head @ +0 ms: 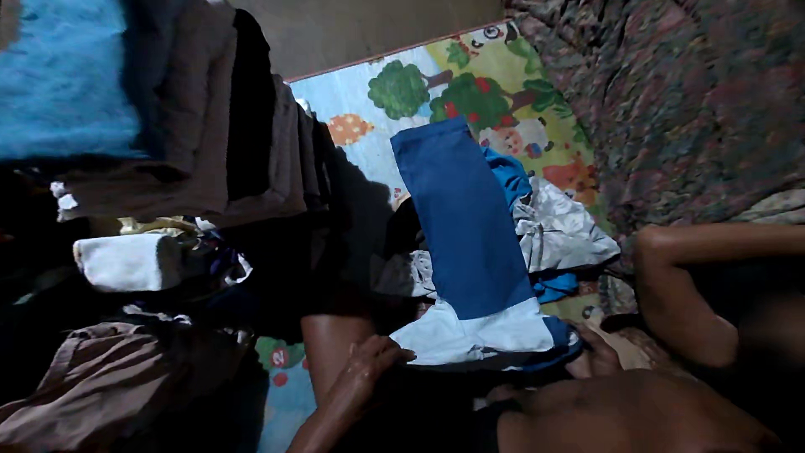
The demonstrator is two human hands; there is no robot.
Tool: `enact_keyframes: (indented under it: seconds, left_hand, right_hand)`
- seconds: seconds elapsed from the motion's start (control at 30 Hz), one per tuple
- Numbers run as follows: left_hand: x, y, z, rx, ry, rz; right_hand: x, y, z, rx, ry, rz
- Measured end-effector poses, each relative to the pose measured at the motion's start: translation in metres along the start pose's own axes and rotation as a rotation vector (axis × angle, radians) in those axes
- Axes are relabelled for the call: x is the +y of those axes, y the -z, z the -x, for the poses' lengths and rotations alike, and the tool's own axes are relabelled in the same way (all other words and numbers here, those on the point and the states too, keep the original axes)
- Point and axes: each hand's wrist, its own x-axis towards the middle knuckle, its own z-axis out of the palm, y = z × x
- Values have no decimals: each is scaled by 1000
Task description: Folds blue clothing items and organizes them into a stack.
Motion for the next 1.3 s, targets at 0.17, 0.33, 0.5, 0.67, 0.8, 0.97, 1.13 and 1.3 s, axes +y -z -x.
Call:
enact_keyframes:
  seconds: [0.17,0.33,0.5,0.67,0.8,0.97,1.13,1.3]
  left_hand:
    - [7,14,-32,65,-144,-218]
    - [34,44,-101,-22,-417,-368]
    - [45,31,-130,-117,-517,-265]
    - [18,-7,-78,-151,-357,-177]
    - [13,-23,-53,-127,-294,-139]
    - [27,-7,-75,-163,-321,-116]
    - [38,13,-99,-211,-356,-121]
    - [43,25,-118,-383,-366,-160]
  right_hand:
    - [14,-23,-9,227,-96,241]
    - [-2,-24,5,36,-130,648]
    - [-10,-2,8,-142,-37,938]
    - [1,10,-14,-173,-149,1325]
    - [3,-3,-17,-249,245,1526]
    - [22,-42,-37,-639,660,1283]
    - [57,-38,-42,-523,1020,1405]
    - [68,-15,-33,-406,1075,1316]
